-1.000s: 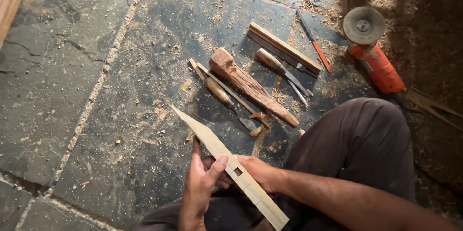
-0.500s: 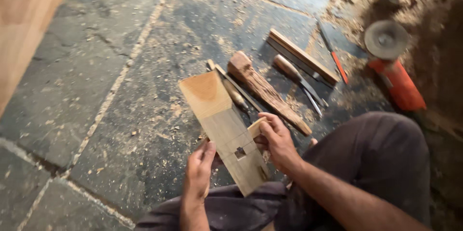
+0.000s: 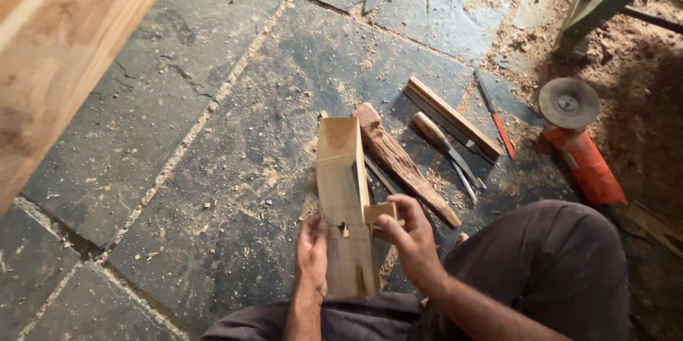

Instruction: The person carves and shapes wooden pieces using a chisel and a mallet, and later uses a handheld angle grinder to sand and smooth the surface of a wooden component.

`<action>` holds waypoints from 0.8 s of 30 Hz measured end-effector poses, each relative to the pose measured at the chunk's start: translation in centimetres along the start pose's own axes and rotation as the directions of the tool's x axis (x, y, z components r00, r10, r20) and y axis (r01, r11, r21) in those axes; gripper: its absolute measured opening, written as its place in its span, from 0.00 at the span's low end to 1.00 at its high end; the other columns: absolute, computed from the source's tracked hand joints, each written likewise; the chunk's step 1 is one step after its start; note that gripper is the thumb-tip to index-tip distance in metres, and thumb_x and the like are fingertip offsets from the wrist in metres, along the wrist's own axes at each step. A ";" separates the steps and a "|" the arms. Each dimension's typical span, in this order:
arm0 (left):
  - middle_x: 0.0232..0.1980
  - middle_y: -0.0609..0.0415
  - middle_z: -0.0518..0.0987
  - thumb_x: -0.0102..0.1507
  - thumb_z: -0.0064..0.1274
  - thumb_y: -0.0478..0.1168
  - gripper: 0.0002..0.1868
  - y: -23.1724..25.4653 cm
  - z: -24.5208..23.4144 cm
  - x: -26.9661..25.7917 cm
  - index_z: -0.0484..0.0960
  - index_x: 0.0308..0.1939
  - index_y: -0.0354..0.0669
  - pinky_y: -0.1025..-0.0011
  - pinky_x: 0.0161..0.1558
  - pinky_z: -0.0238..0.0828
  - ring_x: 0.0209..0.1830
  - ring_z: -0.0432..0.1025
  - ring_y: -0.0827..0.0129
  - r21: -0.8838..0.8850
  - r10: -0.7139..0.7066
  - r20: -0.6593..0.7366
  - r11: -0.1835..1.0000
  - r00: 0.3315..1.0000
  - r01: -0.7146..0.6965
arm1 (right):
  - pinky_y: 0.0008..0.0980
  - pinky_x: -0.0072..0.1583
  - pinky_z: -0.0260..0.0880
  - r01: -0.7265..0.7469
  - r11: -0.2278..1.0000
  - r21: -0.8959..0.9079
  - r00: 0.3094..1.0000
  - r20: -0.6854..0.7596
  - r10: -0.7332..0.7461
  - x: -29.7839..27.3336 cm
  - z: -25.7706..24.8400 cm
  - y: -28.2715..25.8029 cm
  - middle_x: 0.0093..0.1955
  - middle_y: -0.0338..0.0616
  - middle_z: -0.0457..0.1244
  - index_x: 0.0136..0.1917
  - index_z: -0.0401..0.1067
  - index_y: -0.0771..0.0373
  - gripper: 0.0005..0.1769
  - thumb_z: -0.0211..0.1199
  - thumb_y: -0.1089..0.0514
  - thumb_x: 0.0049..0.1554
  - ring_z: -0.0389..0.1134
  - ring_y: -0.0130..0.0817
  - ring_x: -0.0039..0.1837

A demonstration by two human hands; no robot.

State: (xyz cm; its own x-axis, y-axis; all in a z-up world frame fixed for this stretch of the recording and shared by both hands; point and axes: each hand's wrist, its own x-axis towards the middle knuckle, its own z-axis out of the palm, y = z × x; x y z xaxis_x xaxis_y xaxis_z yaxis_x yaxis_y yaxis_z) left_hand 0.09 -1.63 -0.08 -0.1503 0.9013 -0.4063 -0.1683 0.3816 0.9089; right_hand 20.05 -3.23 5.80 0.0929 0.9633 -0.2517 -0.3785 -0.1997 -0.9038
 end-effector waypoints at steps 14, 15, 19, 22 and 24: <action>0.40 0.53 0.79 0.72 0.49 0.45 0.14 2.0 -0.7 -0.6 0.77 0.50 0.36 0.72 0.43 0.72 0.38 0.72 0.71 -0.350 0.091 0.078 0.935 0.993 -0.058 | 0.35 0.63 0.76 0.299 0.954 -0.013 0.909 0.308 -0.281 -2.4 0.3 0.1 0.66 0.49 0.62 0.65 0.65 0.63 0.23 0.67 0.70 0.58 0.69 0.37 0.65; 0.40 0.52 0.81 0.71 0.49 0.45 0.14 2.0 -0.7 -0.5 0.77 0.48 0.36 0.71 0.44 0.74 0.39 0.74 0.71 -0.361 0.056 0.087 0.932 0.995 -0.021 | 0.36 0.64 0.76 0.310 0.951 0.007 0.896 0.332 -0.294 -2.4 0.3 0.1 0.66 0.50 0.62 0.66 0.65 0.63 0.23 0.66 0.70 0.59 0.69 0.38 0.66; 0.43 0.50 0.83 0.69 0.50 0.45 0.13 1.6 -0.6 -0.1 0.76 0.47 0.38 0.69 0.48 0.76 0.42 0.76 0.70 -0.475 0.042 0.136 0.880 0.990 0.027 | 0.37 0.63 0.77 0.267 0.962 -0.051 0.916 0.324 -0.237 -2.5 0.2 0.3 0.64 0.50 0.63 0.68 0.66 0.65 0.27 0.69 0.67 0.57 0.70 0.38 0.64; 0.43 0.50 0.82 0.69 0.50 0.47 0.14 0.6 -1.2 0.1 0.76 0.46 0.38 0.67 0.49 0.76 0.42 0.77 0.68 -0.483 0.036 0.165 0.874 0.986 0.049 | 0.37 0.64 0.76 0.242 0.957 -0.157 0.931 0.316 -0.183 -2.5 -0.1 0.0 0.64 0.51 0.65 0.68 0.66 0.67 0.30 0.72 0.65 0.55 0.71 0.38 0.64; 0.43 0.50 0.81 0.73 0.51 0.49 0.16 -0.1 -1.0 0.3 0.76 0.48 0.36 0.68 0.47 0.74 0.41 0.74 0.69 -0.537 0.101 0.194 0.844 0.976 0.019 | 0.37 0.65 0.75 0.275 0.942 -0.193 0.924 0.324 -0.204 -2.6 0.1 -0.2 0.65 0.52 0.65 0.68 0.67 0.69 0.32 0.73 0.64 0.53 0.70 0.39 0.65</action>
State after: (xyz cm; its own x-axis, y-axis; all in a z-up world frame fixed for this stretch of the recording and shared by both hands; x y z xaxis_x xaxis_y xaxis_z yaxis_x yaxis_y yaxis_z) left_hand -0.93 -1.62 -0.35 0.0254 0.9578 -0.2863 -0.6676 0.2294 0.7083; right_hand 19.78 -5.67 6.67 -0.1359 0.9887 0.0639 -0.1531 0.0427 -0.9873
